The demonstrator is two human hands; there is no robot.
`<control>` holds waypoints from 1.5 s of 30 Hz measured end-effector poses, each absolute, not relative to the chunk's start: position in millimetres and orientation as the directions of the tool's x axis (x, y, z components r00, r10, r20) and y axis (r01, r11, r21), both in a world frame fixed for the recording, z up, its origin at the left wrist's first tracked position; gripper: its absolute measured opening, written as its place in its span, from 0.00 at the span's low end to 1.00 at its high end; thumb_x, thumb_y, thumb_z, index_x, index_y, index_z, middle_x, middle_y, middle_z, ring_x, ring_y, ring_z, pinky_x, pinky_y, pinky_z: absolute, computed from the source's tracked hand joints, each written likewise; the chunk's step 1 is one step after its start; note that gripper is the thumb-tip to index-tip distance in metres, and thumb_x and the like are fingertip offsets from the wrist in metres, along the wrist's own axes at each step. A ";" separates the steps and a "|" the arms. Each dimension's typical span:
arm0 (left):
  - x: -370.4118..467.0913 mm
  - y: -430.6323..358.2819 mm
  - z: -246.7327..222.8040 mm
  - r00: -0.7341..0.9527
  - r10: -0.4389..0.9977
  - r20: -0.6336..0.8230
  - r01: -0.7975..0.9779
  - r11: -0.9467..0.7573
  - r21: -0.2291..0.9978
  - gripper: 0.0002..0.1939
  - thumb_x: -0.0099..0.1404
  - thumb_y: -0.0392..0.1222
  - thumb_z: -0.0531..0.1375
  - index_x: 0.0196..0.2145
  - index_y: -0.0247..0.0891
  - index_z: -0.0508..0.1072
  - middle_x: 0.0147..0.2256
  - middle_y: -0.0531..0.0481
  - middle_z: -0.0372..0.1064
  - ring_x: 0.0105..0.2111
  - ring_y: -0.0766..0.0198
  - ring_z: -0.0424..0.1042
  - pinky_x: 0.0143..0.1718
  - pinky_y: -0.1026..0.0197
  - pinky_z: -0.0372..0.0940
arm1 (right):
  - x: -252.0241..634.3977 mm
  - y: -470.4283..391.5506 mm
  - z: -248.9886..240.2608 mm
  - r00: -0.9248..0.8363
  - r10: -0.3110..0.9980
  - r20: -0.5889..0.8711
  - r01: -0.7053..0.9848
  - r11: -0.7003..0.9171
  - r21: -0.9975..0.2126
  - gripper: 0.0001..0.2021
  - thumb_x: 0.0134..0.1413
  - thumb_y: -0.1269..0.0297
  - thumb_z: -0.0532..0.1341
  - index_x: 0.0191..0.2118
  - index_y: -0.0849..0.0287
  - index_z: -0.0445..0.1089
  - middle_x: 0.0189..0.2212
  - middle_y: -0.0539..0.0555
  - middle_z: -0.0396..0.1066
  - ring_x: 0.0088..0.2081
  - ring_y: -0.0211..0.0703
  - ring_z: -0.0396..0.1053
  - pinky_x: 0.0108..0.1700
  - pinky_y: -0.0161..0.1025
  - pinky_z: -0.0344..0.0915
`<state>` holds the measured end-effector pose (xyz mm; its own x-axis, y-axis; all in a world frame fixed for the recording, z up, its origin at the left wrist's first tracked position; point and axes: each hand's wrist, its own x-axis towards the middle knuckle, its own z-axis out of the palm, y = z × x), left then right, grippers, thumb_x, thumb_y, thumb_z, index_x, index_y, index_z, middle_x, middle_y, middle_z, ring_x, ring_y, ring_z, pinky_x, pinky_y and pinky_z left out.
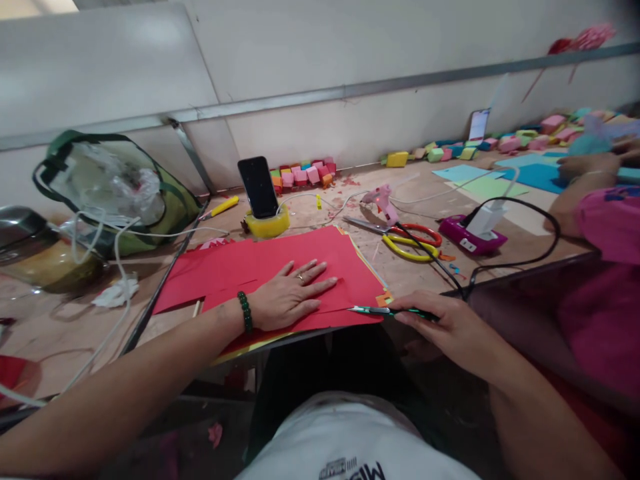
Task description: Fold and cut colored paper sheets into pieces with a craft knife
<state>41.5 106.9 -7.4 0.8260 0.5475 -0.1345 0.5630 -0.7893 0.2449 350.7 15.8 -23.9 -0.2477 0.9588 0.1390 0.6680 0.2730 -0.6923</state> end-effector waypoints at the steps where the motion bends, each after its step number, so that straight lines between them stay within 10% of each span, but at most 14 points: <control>1: 41.2 106.9 -7.4 0.827 0.550 -0.118 0.561 -0.789 0.249 0.27 0.74 0.50 0.43 0.69 0.49 0.45 0.70 0.44 0.35 0.69 0.50 0.38 0.64 0.35 0.36 | 354.7 15.2 -22.1 -0.240 0.962 0.131 0.671 0.262 -0.693 0.12 0.58 0.55 0.58 0.40 0.53 0.77 0.40 0.55 0.78 0.42 0.48 0.75 0.44 0.43 0.71; 6: 44.5 105.7 0.4 0.747 0.665 0.017 0.633 -0.718 0.289 0.32 0.67 0.54 0.56 0.62 0.30 0.61 0.58 0.32 0.59 0.57 0.47 0.60 0.59 0.47 0.55 | 375.8 9.8 -12.4 -0.116 0.985 0.131 0.703 0.174 -0.690 0.15 0.53 0.49 0.60 0.36 0.53 0.77 0.35 0.56 0.79 0.35 0.51 0.76 0.33 0.42 0.72; 11: 54.1 108.8 11.4 0.692 0.719 -0.067 0.675 -0.611 0.413 0.23 0.61 0.51 0.62 0.50 0.35 0.69 0.42 0.42 0.68 0.40 0.55 0.68 0.42 0.56 0.64 | 374.3 6.8 -12.1 -0.050 0.989 0.142 0.697 0.136 -0.704 0.17 0.52 0.47 0.59 0.35 0.53 0.77 0.34 0.55 0.79 0.33 0.50 0.75 0.31 0.41 0.71; 16: 58.6 115.2 14.5 0.686 0.716 -0.132 0.653 -0.526 0.545 0.17 0.60 0.53 0.61 0.25 0.37 0.64 0.25 0.55 0.60 0.27 0.66 0.59 0.29 0.63 0.54 | 368.4 11.6 -14.1 -0.015 0.974 0.227 0.740 0.163 -0.653 0.15 0.54 0.51 0.58 0.38 0.55 0.77 0.36 0.56 0.79 0.37 0.51 0.75 0.38 0.43 0.70; 22: 56.2 120.5 18.0 0.722 0.660 -0.209 0.597 -0.442 0.669 0.19 0.64 0.53 0.57 0.23 0.36 0.64 0.22 0.57 0.54 0.24 0.69 0.55 0.27 0.64 0.53 | 350.1 28.2 -18.2 -0.146 0.943 0.298 0.733 0.305 -0.608 0.12 0.59 0.59 0.57 0.41 0.55 0.76 0.40 0.55 0.77 0.43 0.48 0.73 0.47 0.44 0.67; 27: 55.4 118.1 14.5 0.672 0.737 -0.074 0.658 -0.548 0.517 0.20 0.62 0.53 0.60 0.44 0.34 0.74 0.38 0.45 0.70 0.37 0.57 0.69 0.40 0.57 0.65 | 339.0 34.9 -20.7 -0.305 0.924 0.232 0.702 0.382 -0.600 0.11 0.60 0.62 0.57 0.41 0.54 0.76 0.36 0.54 0.74 0.38 0.44 0.72 0.42 0.39 0.66; 31: 48.8 111.1 6.3 0.718 0.695 0.041 0.670 -0.706 0.229 0.30 0.71 0.51 0.50 0.67 0.41 0.52 0.67 0.36 0.47 0.65 0.46 0.48 0.62 0.39 0.46 | 342.3 35.9 -19.7 -0.343 0.911 0.231 0.711 0.412 -0.569 0.12 0.61 0.63 0.56 0.42 0.54 0.77 0.36 0.54 0.72 0.39 0.44 0.71 0.42 0.39 0.65; 36: 44.7 107.5 -2.8 0.768 0.609 -0.197 0.638 -0.754 0.154 0.29 0.75 0.54 0.39 0.69 0.48 0.42 0.70 0.46 0.30 0.69 0.52 0.33 0.64 0.35 0.36 | 344.5 38.8 -22.3 -0.402 0.886 0.233 0.698 0.461 -0.548 0.12 0.63 0.61 0.56 0.44 0.54 0.77 0.36 0.54 0.71 0.39 0.45 0.70 0.43 0.40 0.65; 45: 45.8 108.2 -7.4 0.763 0.616 -0.195 0.640 -0.761 0.106 0.31 0.73 0.60 0.39 0.69 0.50 0.41 0.70 0.45 0.28 0.69 0.50 0.32 0.64 0.33 0.37 | 351.4 40.7 -32.8 -0.443 0.845 0.300 0.637 0.532 -0.558 0.14 0.64 0.61 0.55 0.46 0.54 0.77 0.34 0.55 0.69 0.37 0.44 0.69 0.39 0.40 0.65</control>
<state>45.8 108.2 -7.4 0.7635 0.6157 -0.1951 0.6405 -0.7606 0.1063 351.4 40.7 -32.8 -0.4434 0.8446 0.3001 0.6365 0.5325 -0.5580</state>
